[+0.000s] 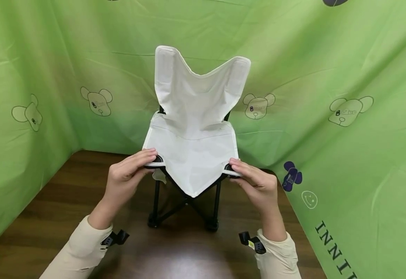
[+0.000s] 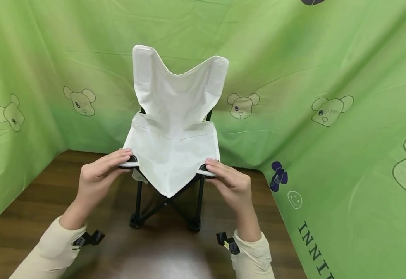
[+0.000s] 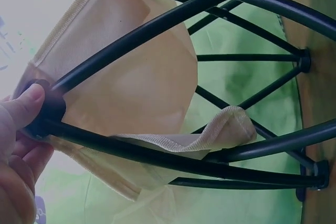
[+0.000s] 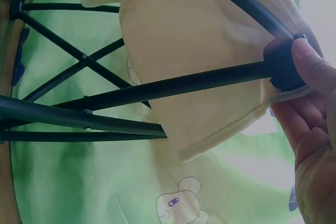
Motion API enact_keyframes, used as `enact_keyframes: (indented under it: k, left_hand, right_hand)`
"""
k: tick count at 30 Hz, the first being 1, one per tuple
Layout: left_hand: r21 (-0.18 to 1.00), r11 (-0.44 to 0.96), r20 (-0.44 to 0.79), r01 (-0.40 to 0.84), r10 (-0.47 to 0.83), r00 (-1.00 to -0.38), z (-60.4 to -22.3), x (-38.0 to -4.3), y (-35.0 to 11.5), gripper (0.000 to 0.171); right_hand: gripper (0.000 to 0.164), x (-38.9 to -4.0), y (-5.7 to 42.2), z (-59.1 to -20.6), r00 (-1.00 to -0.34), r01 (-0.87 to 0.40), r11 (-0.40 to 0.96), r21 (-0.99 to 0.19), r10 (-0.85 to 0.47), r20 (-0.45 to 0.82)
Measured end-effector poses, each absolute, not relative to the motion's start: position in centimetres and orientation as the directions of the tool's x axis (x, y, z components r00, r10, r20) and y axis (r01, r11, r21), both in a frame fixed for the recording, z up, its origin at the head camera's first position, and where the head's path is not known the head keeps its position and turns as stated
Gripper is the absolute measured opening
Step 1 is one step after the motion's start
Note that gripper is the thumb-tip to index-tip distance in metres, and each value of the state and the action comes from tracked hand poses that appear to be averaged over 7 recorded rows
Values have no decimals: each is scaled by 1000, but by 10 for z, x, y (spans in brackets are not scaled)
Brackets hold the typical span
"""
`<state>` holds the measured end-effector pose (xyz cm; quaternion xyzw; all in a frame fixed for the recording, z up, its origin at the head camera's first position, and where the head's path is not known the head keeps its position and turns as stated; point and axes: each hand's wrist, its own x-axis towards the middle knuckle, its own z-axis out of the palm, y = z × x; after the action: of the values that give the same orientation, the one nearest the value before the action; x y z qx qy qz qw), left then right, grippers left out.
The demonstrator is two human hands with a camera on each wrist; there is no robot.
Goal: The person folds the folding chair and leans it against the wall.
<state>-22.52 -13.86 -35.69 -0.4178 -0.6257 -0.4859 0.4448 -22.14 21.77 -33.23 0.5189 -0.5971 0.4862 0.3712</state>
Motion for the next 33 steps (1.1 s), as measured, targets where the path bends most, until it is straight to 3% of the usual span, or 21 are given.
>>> enact_keyframes:
  k: [14,33]
  left_hand:
    - [295,148,954,944,3,-299,-356,-223,-126,50]
    - [235,185,968,954,43,-247,-341,-221,-117,45]
  right_hand:
    - [31,-224,206,-337,-200,-979,80,-189,-169,965]
    - [39,-226,198,-336,-232,-968,128,-216,-132,964]
